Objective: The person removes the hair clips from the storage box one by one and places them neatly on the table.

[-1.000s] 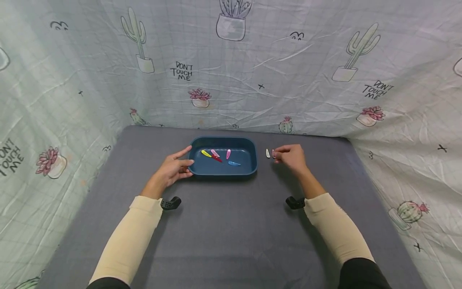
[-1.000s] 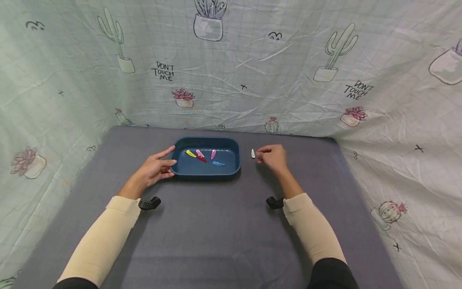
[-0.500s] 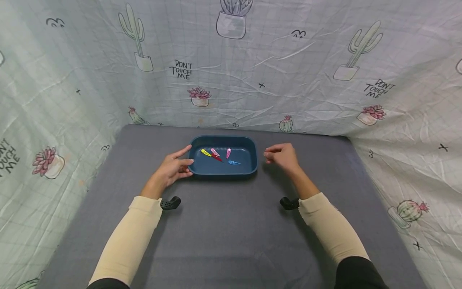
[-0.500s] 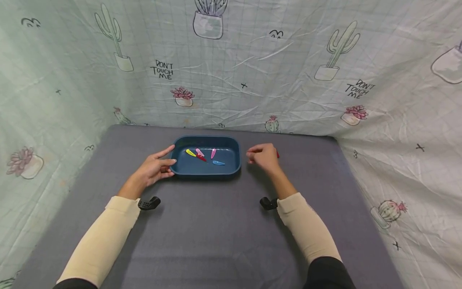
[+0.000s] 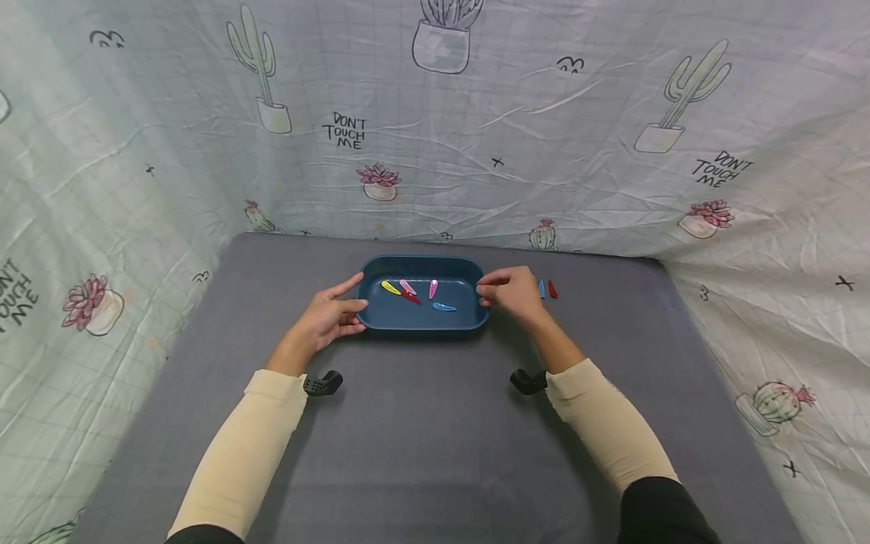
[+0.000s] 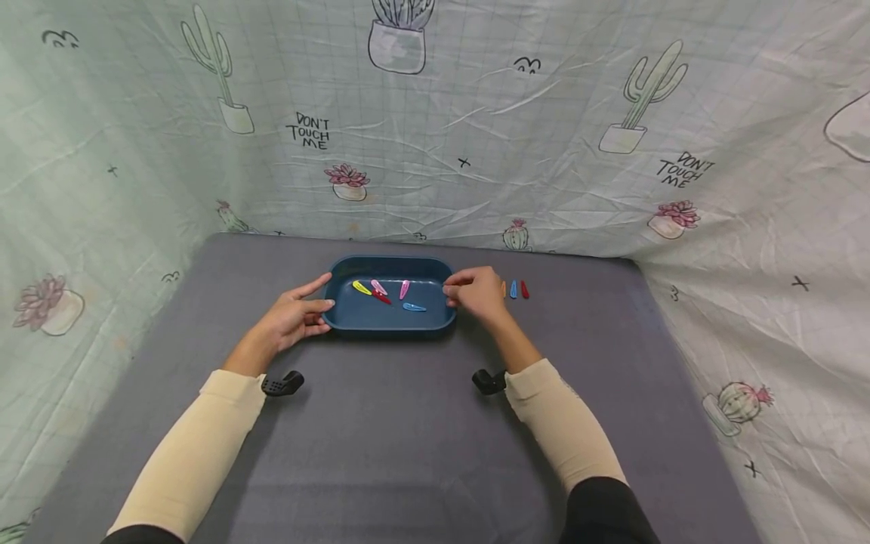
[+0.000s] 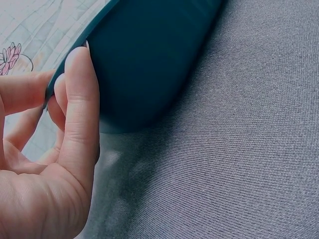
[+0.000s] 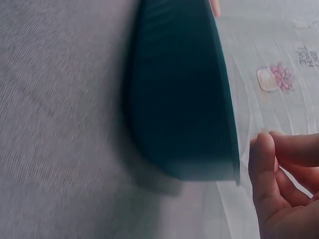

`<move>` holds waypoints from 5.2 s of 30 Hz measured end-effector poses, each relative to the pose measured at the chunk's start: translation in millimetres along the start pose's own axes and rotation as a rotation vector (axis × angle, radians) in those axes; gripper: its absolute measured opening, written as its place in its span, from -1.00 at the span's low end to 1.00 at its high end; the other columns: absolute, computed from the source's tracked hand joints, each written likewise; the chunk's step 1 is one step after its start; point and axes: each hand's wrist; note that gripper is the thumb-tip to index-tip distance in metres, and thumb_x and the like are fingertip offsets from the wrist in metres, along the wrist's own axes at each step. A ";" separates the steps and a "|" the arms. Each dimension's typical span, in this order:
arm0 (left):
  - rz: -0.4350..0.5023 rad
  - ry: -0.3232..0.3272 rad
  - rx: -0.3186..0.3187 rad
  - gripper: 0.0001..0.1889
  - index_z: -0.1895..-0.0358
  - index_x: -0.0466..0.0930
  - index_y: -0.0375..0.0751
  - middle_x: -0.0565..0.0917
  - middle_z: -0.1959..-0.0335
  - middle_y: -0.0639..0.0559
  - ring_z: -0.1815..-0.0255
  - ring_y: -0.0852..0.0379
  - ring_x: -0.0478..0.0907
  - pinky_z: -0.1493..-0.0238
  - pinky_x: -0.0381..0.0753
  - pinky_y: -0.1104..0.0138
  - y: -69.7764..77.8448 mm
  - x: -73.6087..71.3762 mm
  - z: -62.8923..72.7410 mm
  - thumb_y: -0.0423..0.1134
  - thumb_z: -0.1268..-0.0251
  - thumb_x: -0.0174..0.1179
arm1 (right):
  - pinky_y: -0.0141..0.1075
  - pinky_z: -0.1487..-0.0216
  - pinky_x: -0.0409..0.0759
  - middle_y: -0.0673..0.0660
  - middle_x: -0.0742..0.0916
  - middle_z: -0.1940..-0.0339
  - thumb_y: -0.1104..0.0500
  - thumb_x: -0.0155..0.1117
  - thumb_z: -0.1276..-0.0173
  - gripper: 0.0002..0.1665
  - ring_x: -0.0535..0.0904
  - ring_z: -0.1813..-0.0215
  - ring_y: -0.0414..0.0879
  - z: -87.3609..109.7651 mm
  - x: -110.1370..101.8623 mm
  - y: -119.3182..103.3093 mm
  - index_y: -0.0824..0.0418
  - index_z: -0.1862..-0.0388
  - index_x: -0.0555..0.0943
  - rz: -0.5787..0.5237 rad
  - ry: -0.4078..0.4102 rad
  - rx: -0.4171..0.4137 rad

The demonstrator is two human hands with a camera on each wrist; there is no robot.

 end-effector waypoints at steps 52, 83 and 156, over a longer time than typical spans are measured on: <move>0.001 0.012 -0.010 -0.28 -0.57 0.29 0.47 0.49 0.22 -0.03 0.47 0.20 0.52 0.26 0.80 0.31 2.9 0.7 -0.5 -0.28 -0.50 0.27 | -0.38 0.27 0.61 0.24 0.84 0.18 0.35 0.48 -0.26 -0.82 0.64 0.26 -0.08 -27.0 73.9 -12.3 0.37 0.16 0.82 0.168 -0.108 -0.067; 0.014 0.001 -0.013 -0.28 -0.57 0.29 0.47 0.49 0.18 -0.03 0.48 0.21 0.53 0.26 0.81 0.31 2.3 -1.5 -1.8 -0.27 -0.50 0.27 | -0.36 0.25 0.55 0.19 0.85 0.13 0.35 0.51 -0.21 -0.85 0.63 0.18 -0.05 -42.2 84.2 -8.0 0.28 0.22 0.83 0.256 -0.098 0.001; 0.004 0.014 -0.006 -0.28 -0.57 0.28 0.48 0.51 0.16 -0.04 0.47 0.21 0.53 0.27 0.79 0.33 2.4 1.4 0.1 -0.28 -0.51 0.26 | -0.36 0.59 0.38 -0.02 0.60 0.87 0.31 0.31 -0.23 -0.67 0.57 0.65 -0.12 -52.4 83.0 -23.4 0.20 0.72 0.76 0.376 0.028 0.087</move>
Point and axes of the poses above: each hand's wrist, its own z-axis away from the middle knuckle, its own x-axis out of the palm, y = z × x
